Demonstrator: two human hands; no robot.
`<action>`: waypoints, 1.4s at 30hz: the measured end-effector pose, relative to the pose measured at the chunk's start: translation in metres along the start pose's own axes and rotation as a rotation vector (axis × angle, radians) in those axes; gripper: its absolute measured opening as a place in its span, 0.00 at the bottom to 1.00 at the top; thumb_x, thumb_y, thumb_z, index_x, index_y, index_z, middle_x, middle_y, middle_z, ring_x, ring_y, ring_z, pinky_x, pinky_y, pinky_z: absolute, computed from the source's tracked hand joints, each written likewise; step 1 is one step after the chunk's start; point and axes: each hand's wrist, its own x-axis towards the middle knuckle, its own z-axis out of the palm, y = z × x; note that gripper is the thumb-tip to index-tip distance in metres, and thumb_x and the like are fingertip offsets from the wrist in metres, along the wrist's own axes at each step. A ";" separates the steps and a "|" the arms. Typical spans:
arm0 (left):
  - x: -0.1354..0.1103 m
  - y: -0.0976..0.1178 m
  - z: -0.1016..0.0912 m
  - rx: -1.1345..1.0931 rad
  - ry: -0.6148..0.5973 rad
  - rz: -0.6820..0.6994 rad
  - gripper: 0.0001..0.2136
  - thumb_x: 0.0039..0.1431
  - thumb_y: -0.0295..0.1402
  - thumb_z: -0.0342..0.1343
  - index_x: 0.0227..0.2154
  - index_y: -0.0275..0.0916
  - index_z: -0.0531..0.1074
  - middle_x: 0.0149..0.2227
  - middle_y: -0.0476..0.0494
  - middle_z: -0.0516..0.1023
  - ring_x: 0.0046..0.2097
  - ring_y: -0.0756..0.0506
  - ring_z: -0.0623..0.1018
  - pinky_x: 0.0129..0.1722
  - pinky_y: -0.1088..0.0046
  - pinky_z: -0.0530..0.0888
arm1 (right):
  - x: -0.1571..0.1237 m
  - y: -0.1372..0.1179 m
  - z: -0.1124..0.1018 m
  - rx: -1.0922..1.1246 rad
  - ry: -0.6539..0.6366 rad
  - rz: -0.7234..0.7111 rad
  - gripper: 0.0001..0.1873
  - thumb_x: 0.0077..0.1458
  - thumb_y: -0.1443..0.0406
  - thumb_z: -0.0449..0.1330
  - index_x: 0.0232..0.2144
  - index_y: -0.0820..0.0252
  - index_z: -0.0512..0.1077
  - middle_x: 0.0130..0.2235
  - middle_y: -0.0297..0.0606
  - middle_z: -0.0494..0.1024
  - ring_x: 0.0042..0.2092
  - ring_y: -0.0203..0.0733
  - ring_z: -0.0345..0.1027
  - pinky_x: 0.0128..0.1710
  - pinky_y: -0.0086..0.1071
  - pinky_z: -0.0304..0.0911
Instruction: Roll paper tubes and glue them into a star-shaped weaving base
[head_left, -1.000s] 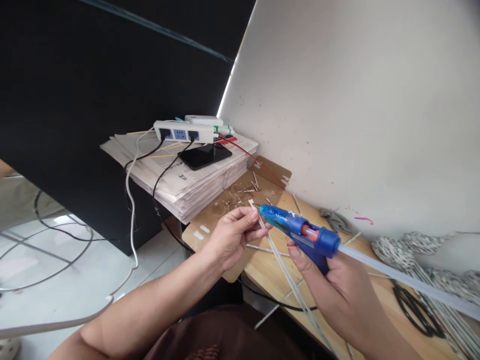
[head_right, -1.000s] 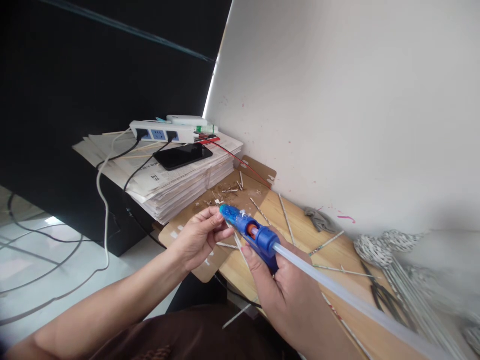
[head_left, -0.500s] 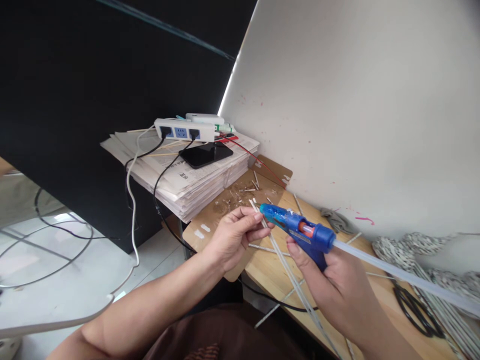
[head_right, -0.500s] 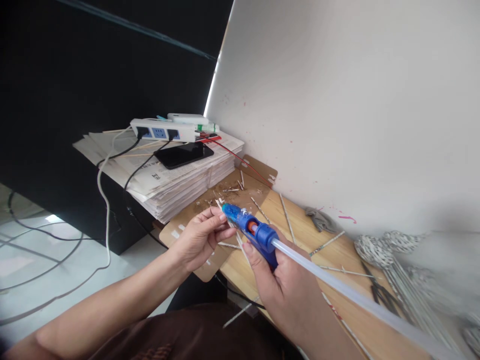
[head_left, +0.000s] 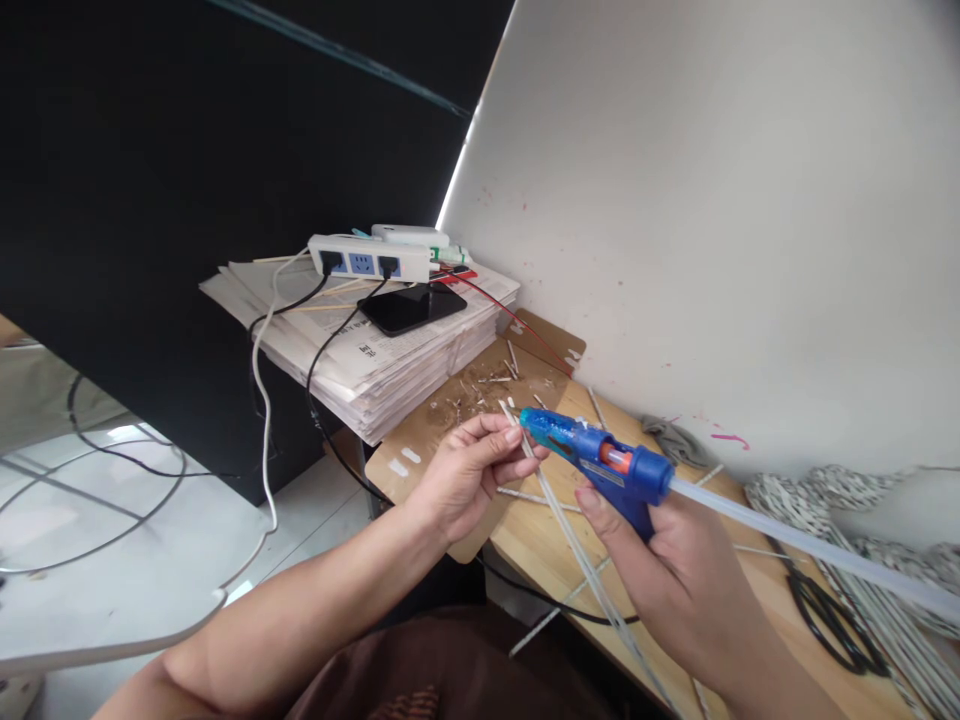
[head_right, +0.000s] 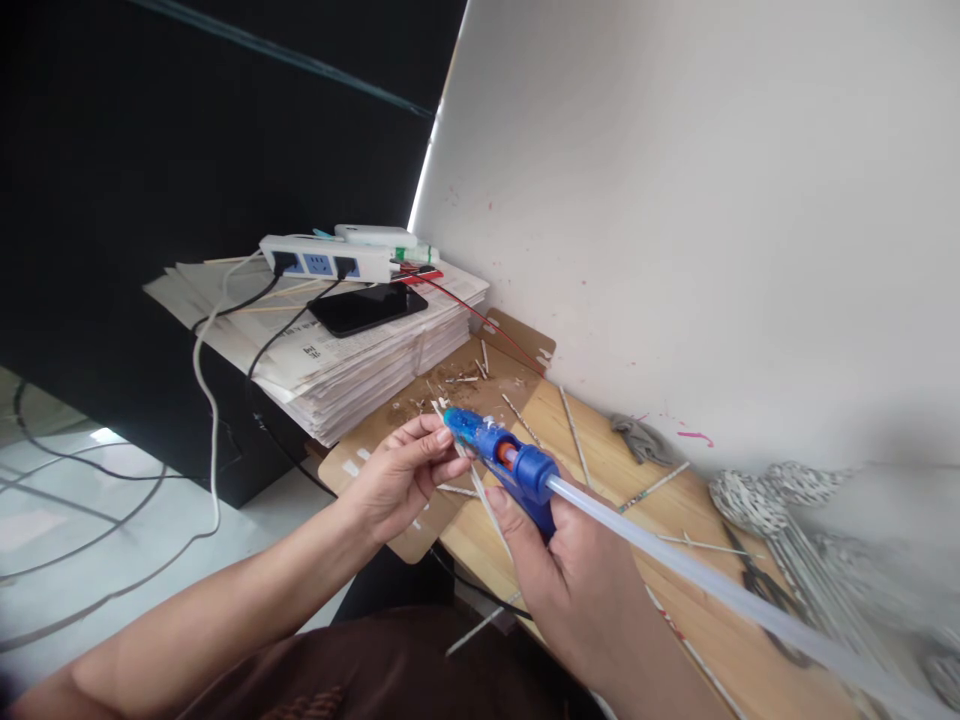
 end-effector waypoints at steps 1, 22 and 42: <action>0.000 0.000 0.000 0.001 0.002 -0.002 0.08 0.48 0.26 0.67 0.29 0.32 0.73 0.28 0.46 0.79 0.32 0.48 0.82 0.34 0.78 0.80 | 0.000 0.000 0.000 0.001 -0.002 0.003 0.17 0.61 0.59 0.54 0.51 0.53 0.69 0.38 0.37 0.77 0.37 0.45 0.71 0.38 0.36 0.67; 0.003 -0.001 -0.004 -0.031 -0.017 -0.005 0.06 0.48 0.25 0.67 0.27 0.32 0.73 0.27 0.47 0.79 0.30 0.50 0.81 0.33 0.78 0.80 | 0.001 0.002 0.000 -0.001 -0.006 -0.012 0.10 0.61 0.57 0.54 0.40 0.54 0.70 0.25 0.31 0.70 0.26 0.38 0.63 0.24 0.29 0.60; 0.004 0.000 -0.007 -0.011 -0.006 0.010 0.06 0.49 0.25 0.66 0.29 0.33 0.74 0.28 0.47 0.80 0.30 0.50 0.81 0.34 0.79 0.80 | 0.000 0.006 0.003 -0.012 0.018 -0.021 0.13 0.60 0.58 0.55 0.45 0.53 0.71 0.23 0.31 0.66 0.24 0.37 0.59 0.24 0.30 0.57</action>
